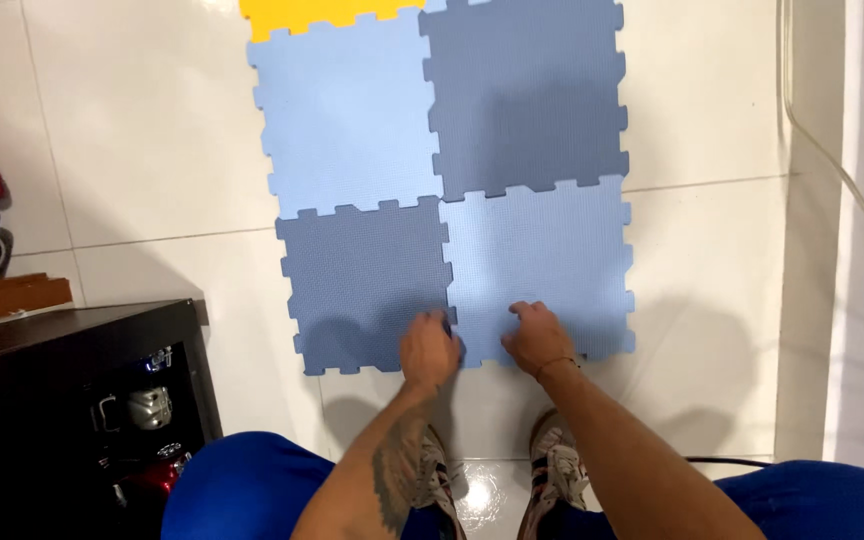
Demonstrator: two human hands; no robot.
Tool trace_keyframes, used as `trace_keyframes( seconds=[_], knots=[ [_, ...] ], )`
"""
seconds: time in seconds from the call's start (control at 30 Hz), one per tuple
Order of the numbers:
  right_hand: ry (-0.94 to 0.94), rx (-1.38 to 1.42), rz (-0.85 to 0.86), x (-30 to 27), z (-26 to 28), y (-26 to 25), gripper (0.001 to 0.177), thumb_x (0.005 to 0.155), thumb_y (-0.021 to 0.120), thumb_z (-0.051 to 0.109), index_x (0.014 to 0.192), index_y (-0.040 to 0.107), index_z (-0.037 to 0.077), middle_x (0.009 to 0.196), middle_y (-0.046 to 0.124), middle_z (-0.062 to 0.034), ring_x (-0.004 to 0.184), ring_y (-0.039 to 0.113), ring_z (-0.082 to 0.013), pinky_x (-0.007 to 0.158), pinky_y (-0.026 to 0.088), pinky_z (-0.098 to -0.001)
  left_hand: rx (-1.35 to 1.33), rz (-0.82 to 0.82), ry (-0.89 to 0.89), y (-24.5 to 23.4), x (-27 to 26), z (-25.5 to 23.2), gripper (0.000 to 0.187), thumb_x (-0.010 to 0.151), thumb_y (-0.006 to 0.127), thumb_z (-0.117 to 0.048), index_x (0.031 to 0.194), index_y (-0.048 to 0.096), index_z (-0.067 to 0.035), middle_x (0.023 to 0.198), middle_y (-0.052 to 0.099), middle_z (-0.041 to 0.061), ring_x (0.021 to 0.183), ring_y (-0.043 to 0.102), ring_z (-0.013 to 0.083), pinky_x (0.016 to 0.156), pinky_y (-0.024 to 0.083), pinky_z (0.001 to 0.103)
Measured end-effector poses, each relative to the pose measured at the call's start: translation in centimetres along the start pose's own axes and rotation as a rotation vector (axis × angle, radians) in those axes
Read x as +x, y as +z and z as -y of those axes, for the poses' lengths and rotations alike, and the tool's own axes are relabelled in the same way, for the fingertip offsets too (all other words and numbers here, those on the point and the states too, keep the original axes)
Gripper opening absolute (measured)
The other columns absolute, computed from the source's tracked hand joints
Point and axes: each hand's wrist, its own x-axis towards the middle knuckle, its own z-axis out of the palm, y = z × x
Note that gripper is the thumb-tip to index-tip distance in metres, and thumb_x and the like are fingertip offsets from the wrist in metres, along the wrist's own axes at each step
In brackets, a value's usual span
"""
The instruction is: Interlocking blue and yellow foam tiles on a tiled floor.
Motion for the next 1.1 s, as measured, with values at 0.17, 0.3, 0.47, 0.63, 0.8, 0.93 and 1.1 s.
trace_keyframes(
  seconds=[0.17,0.3,0.47,0.63,0.8,0.93,1.1],
  knots=[
    [-0.023,-0.064,0.05,0.0,0.4,-1.5,0.054,0.082,0.076,0.023,0.133,0.062,0.013,0.129,0.061,-0.0117,0.122,0.058,-0.0328,0.104,0.049,-0.0427,0.049,0.001,0.127,1.3,-1.9,0.7,0.042,0.088,0.064,-0.011,0.129,0.062,-0.006,0.118,0.059,0.016,0.111,0.06,0.0341,0.097,0.047,0.048],
    [-0.036,-0.143,0.05,-0.2,1.1,-1.9,0.056,0.082,0.076,0.024,0.135,0.061,0.015,0.13,0.06,-0.0108,0.122,0.057,-0.0327,0.105,0.049,-0.0436,0.139,0.016,0.204,2.0,-1.8,0.7,0.055,0.088,0.063,-0.004,0.142,0.054,-0.005,0.132,0.053,0.016,0.118,0.056,0.0302,0.104,0.043,0.045],
    [-0.055,-0.225,0.05,-1.0,1.8,-1.2,0.062,0.081,0.077,0.025,0.14,0.057,0.019,0.135,0.056,-0.0085,0.126,0.054,-0.0305,0.105,0.048,-0.0437,0.17,0.011,0.264,0.5,-2.4,0.1,0.067,0.079,0.069,-0.003,0.143,0.048,-0.004,0.148,0.042,0.015,0.125,0.049,0.0313,0.109,0.036,0.047],
    [-0.079,-0.302,0.092,-1.1,2.4,-1.5,0.069,0.08,0.08,0.027,0.143,0.054,0.021,0.139,0.052,-0.0089,0.129,0.052,-0.03,0.106,0.048,-0.0435,0.262,-0.03,0.317,2.3,-1.3,0.6,0.067,0.082,0.069,-0.006,0.145,0.046,-0.002,0.152,0.037,0.018,0.126,0.047,0.0334,0.107,0.033,0.053],
    [-0.024,-0.313,0.101,-1.3,2.8,-1.4,0.067,0.08,0.081,0.026,0.142,0.055,0.022,0.142,0.051,-0.0084,0.131,0.051,-0.0294,0.106,0.047,-0.0434,0.271,0.031,0.239,4.4,1.0,1.3,0.054,0.087,0.065,-0.012,0.139,0.054,-0.003,0.147,0.045,0.019,0.126,0.051,0.0345,0.105,0.041,0.051],
    [0.007,-0.211,-0.002,0.3,0.8,-1.1,0.062,0.081,0.079,0.029,0.139,0.059,0.021,0.142,0.052,-0.009,0.131,0.052,-0.0312,0.107,0.048,-0.0447,0.101,-0.159,0.154,2.3,2.0,2.2,0.044,0.088,0.064,-0.014,0.131,0.061,-0.008,0.138,0.055,0.016,0.124,0.054,0.0347,0.103,0.045,0.05],
    [0.309,-0.139,-0.207,0.4,1.4,-5.5,0.075,0.078,0.082,0.043,0.141,0.056,0.013,0.147,0.047,-0.0169,0.129,0.053,-0.0367,0.105,0.049,-0.0489,0.105,-0.204,-0.175,-3.3,2.4,2.6,0.066,0.084,0.073,-0.03,0.145,0.049,-0.017,0.144,0.041,0.02,0.129,0.044,0.039,0.106,0.039,0.055]
  ],
)
